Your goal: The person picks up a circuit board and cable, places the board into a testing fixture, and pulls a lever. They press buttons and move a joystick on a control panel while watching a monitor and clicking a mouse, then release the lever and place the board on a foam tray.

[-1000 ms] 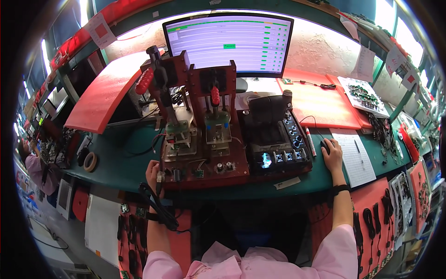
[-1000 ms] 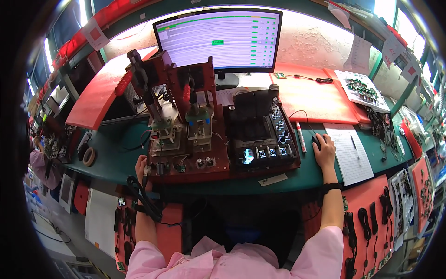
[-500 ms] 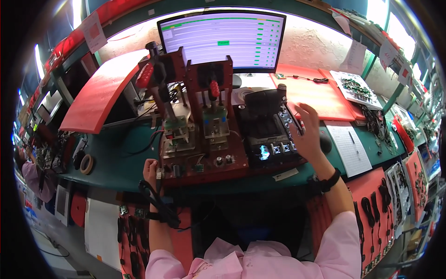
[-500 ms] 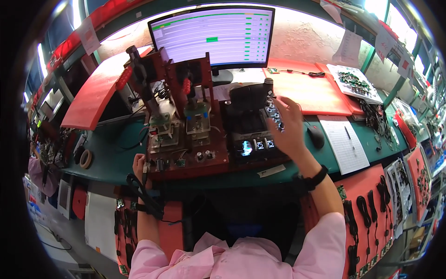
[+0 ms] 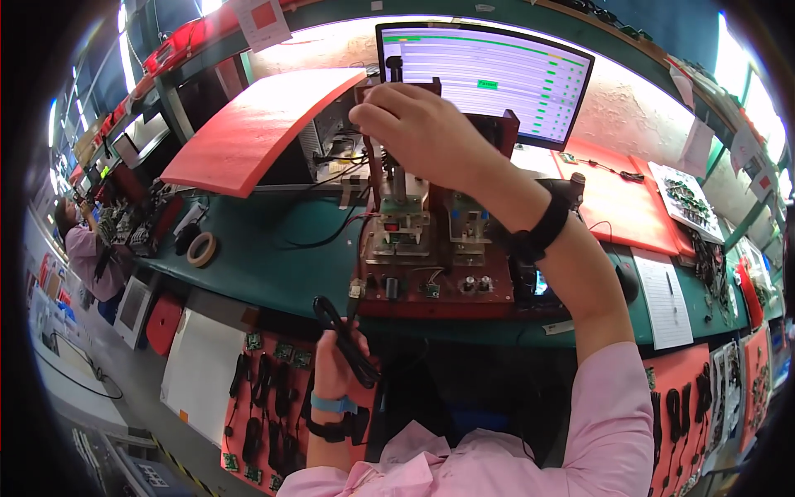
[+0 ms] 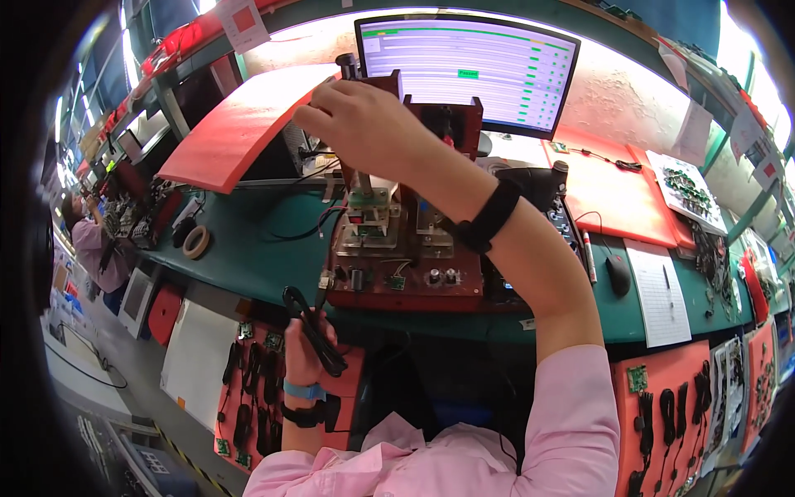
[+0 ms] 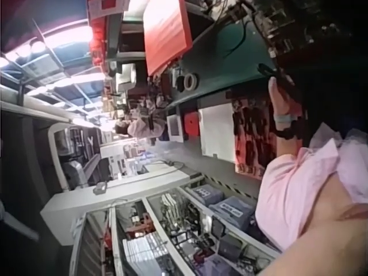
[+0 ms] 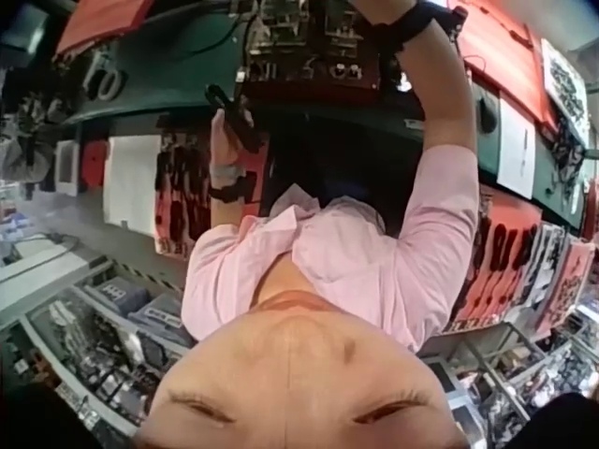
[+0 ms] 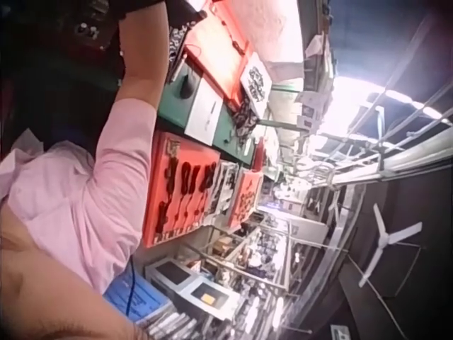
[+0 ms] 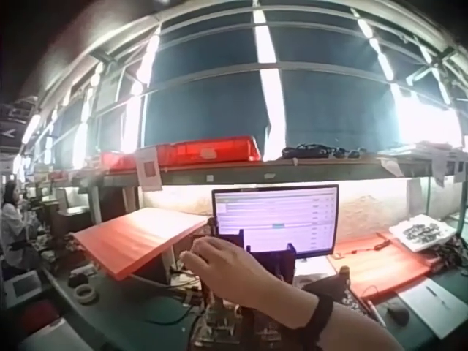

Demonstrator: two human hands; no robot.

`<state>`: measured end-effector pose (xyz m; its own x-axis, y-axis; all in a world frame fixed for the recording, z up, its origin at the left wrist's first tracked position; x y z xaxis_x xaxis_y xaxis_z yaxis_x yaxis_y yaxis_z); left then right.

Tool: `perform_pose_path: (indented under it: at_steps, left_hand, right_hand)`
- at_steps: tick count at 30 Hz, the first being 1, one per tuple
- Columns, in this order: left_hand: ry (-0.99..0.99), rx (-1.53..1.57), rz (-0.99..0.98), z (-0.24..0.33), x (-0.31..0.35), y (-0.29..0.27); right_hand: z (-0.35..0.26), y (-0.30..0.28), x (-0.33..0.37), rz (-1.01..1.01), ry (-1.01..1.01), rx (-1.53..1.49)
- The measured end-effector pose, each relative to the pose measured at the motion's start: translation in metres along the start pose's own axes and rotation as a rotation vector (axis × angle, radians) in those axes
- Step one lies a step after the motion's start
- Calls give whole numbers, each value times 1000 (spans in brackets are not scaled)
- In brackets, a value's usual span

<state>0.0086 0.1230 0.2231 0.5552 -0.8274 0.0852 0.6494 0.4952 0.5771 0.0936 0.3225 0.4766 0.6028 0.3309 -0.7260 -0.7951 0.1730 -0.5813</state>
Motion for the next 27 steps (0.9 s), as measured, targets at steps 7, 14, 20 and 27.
perform_pose_path:
  at_steps: [7, 14, 20, 27]
  left_hand:
    - [-44, -250, -89, -12, -3, -19]
    - [67, -115, -121, -9, 32, -24]
    - [19, -65, 149, -30, 51, -64]
    - [-93, 21, 313, -53, 57, -103]
  right_hand:
    - [43, -35, -52, 249, 409, -515]
    - [111, -11, -18, 97, 1063, -472]
    - [-45, -36, 12, -23, 734, -479]
    - [-72, 61, 140, -495, 561, -76]
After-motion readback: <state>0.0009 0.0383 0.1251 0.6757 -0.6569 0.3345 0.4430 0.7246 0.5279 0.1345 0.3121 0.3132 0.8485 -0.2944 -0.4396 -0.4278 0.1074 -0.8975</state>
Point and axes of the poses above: each hand's wrist, its own x-axis away from the middle knuckle, its own y-axis out of the palm, z = x × y, the point moved 4 cm from there along -x, towards the middle knuckle, and after that the axes turned 8 degrees about -x, right-handed, at the moved point
